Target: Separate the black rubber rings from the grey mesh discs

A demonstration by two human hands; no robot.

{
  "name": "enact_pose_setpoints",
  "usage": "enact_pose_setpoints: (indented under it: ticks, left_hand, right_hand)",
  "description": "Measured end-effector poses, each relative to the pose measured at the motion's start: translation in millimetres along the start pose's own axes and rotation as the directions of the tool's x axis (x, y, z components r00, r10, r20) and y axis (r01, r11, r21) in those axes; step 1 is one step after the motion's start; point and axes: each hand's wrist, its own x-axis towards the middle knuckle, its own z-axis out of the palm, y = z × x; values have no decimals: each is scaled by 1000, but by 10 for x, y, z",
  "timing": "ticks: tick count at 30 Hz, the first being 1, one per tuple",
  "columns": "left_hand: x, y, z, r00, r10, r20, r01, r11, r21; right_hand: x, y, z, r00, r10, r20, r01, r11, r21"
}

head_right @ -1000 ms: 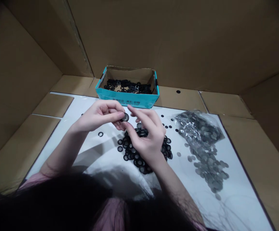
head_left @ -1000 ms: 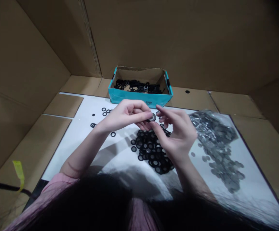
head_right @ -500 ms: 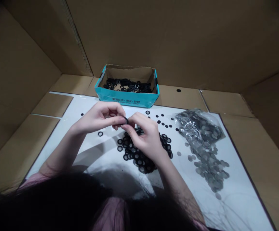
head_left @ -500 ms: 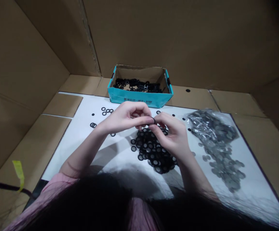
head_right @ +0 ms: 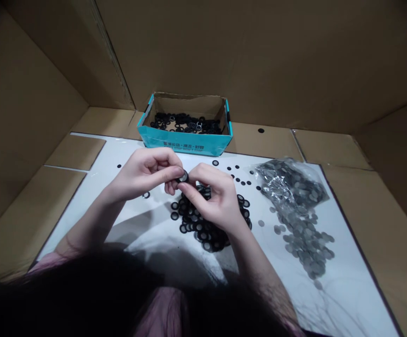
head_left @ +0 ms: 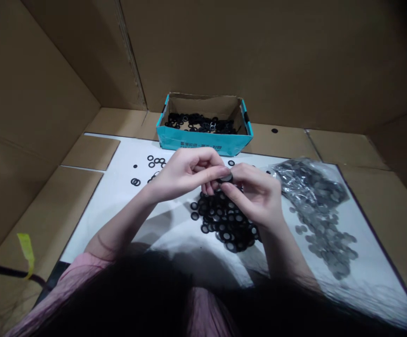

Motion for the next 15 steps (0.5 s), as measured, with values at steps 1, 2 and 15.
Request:
enact_pose_setpoints:
  ticks: [1,2,15]
  left_hand:
    - [-2,9,9,1000,5,3,-5,1000,-11]
    - [-4,18,15,1000,7,11,-6,1000,-24]
    - [-51,83,19,997,-30,78,35,998,-59]
  right_hand:
    - [-2,4,-10,1000,-12,7,12,1000,20]
    - [-5,8,-20,1000,-25,11,24,999,37]
    - [-34,-43,-75,997,-65,42,63,997,54]
